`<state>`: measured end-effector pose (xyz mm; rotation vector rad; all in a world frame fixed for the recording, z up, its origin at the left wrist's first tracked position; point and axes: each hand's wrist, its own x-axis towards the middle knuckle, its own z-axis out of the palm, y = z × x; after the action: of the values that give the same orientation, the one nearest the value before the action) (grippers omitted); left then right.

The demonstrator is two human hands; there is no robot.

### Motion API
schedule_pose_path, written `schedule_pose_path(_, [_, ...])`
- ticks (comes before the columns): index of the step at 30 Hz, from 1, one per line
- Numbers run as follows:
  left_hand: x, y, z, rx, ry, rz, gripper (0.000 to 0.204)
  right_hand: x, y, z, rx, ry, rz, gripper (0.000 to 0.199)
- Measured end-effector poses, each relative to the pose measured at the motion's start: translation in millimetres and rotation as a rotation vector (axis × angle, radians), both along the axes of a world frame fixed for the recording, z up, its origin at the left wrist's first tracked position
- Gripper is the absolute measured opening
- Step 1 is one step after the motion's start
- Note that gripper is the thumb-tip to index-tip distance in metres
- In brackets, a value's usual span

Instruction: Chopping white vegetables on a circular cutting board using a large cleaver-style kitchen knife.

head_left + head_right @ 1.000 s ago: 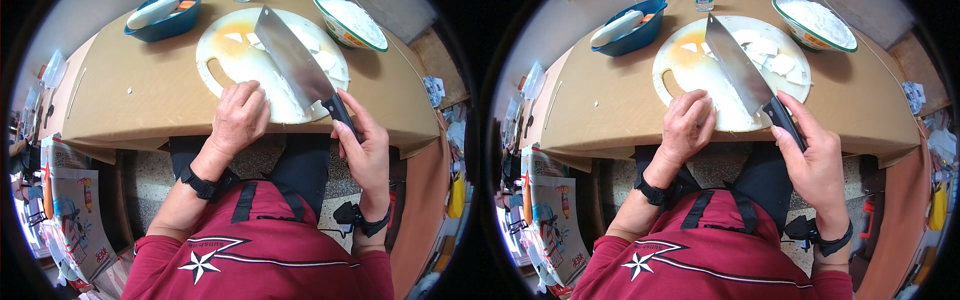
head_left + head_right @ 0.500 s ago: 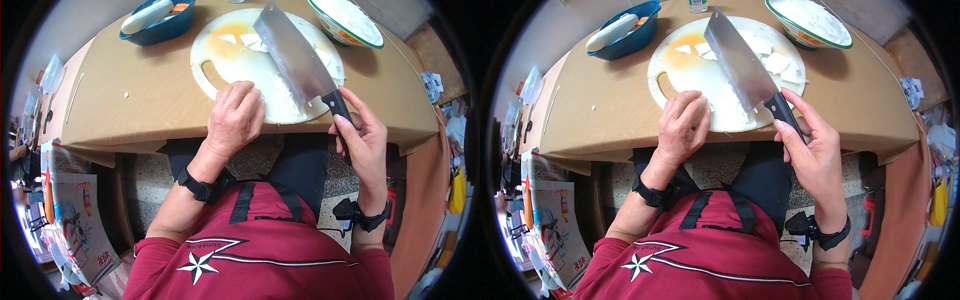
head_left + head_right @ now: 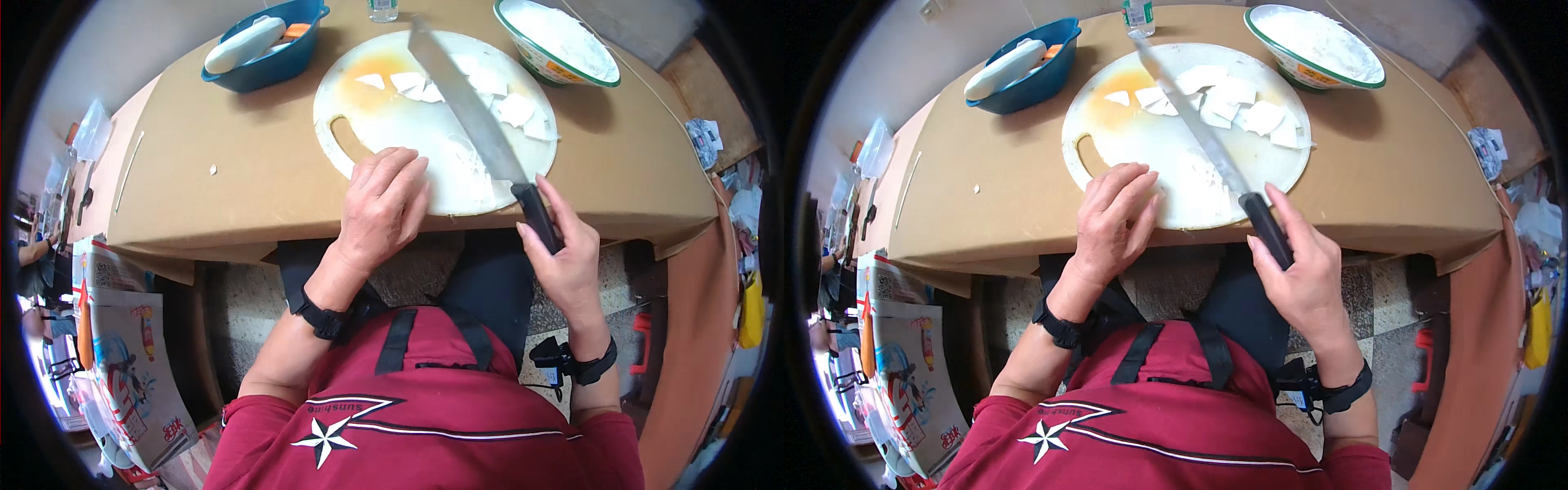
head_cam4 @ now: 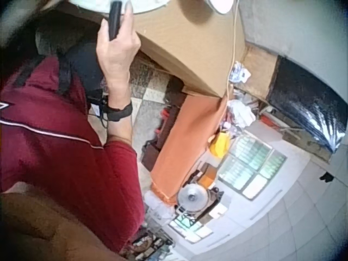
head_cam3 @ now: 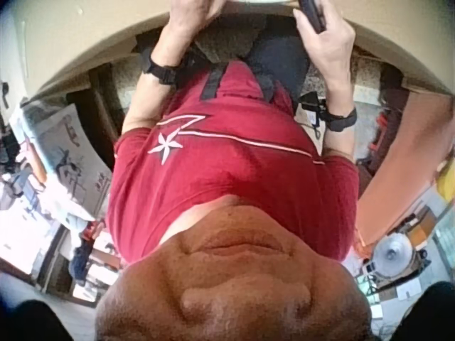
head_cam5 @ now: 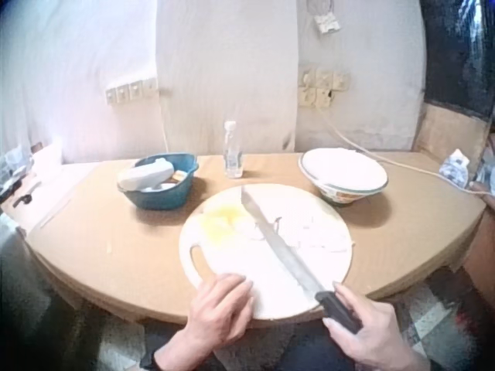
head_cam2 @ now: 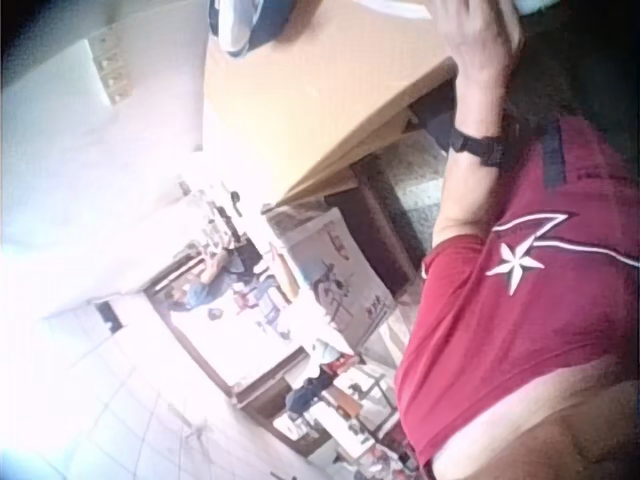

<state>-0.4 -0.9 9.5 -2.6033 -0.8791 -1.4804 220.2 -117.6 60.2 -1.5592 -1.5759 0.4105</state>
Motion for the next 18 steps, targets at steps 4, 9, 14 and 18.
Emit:
schedule_pose_path(4, [-6, -13, 13, -0.078, -0.05, -0.011, 0.025, 6, 0, -10, 0.207, -0.405, 0.039, 0.055])
schedule_pose_path(9, [-15, -32, 34, -0.633, -0.276, -0.032, 0.017, 10, -3, -20, 0.313, -0.542, 0.091, 0.06])
schedule_pose_path(14, [-21, -37, 35, -0.872, -0.405, -0.07, 0.019, 7, 0, -23, 0.432, -0.582, 0.137, 0.055])
schedule_pose_path(18, [-20, -34, 44, -1.264, -0.455, -0.294, 0.029, 4, -1, -26, 0.515, -0.667, 0.162, 0.047])
